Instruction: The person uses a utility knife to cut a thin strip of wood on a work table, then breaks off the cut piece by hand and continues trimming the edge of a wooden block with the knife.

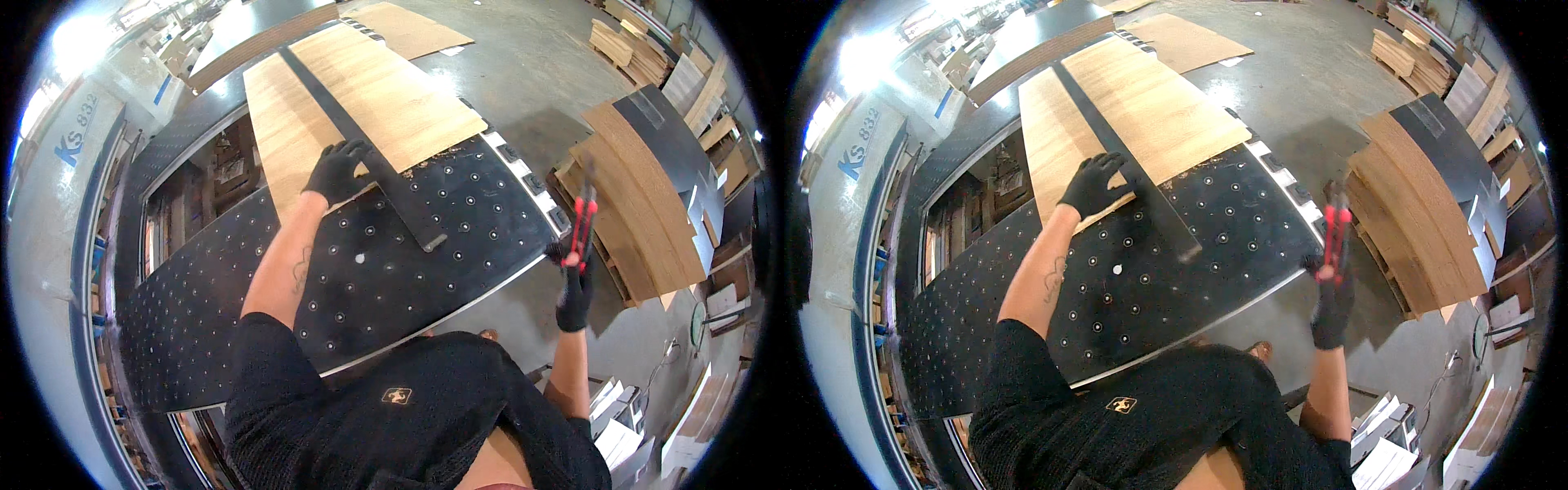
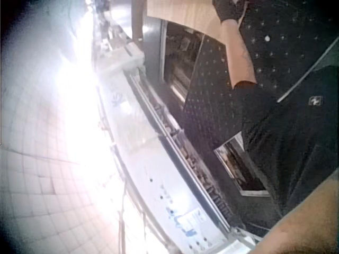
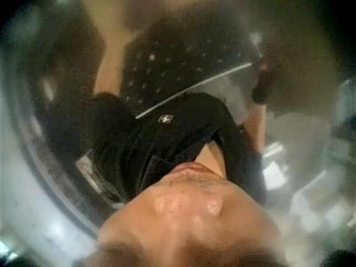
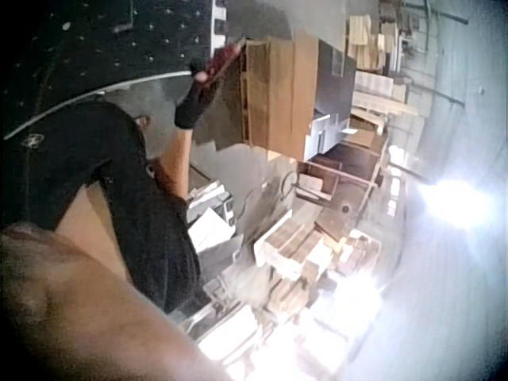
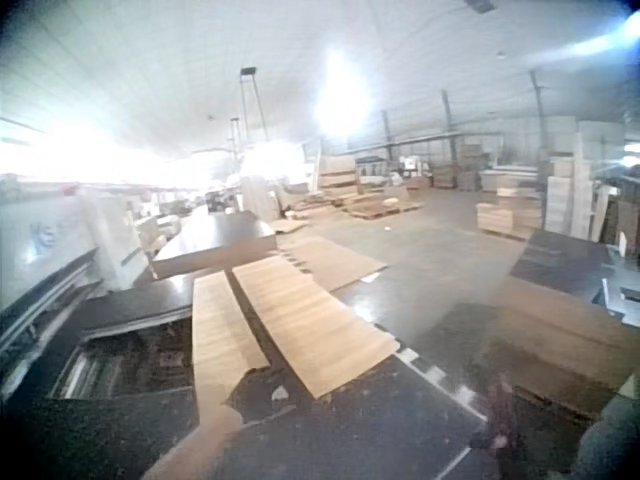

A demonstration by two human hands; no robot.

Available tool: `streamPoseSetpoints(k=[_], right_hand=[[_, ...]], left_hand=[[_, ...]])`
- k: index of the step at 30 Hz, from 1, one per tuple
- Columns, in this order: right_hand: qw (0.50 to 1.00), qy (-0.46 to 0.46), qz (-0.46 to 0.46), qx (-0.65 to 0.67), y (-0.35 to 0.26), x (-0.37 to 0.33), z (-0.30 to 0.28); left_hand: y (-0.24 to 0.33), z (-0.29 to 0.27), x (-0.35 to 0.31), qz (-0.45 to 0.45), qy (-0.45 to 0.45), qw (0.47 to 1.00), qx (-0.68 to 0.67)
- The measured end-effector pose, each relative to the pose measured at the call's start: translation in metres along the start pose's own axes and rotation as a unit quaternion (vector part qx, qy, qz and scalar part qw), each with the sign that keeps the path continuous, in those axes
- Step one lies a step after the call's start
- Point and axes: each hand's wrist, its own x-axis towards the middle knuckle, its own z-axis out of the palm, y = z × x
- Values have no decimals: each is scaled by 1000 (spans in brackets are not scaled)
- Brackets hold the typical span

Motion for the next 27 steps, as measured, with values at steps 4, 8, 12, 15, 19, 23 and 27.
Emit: streamPoseSetpoints(k=[4, 8, 12, 15, 19, 23, 27], right_hand=[[993, 10, 69, 100, 24, -43, -40], [979, 131, 151, 35, 65, -68, -73], [974, 110, 184, 67, 63, -67, -68], [983, 109, 147, 15, 68, -52, -68], [981, 98, 164, 37, 86, -26, -107], [979, 64, 136, 136, 81, 5, -136], [965, 18, 180, 187, 82, 41, -173]], left_hand=[[-10, 40, -7, -46, 26, 997, -58], [-15, 73, 7, -104, -5, 992, -68], [-89, 110, 25, -141, -26, 984, -107], [-118, 90, 27, -179, 57, 976, -107], [-42, 11, 62, -245, 221, 890, -316], [107, -18, 96, -100, 233, 926, -281], [248, 80, 89, 129, 81, 960, -235]])
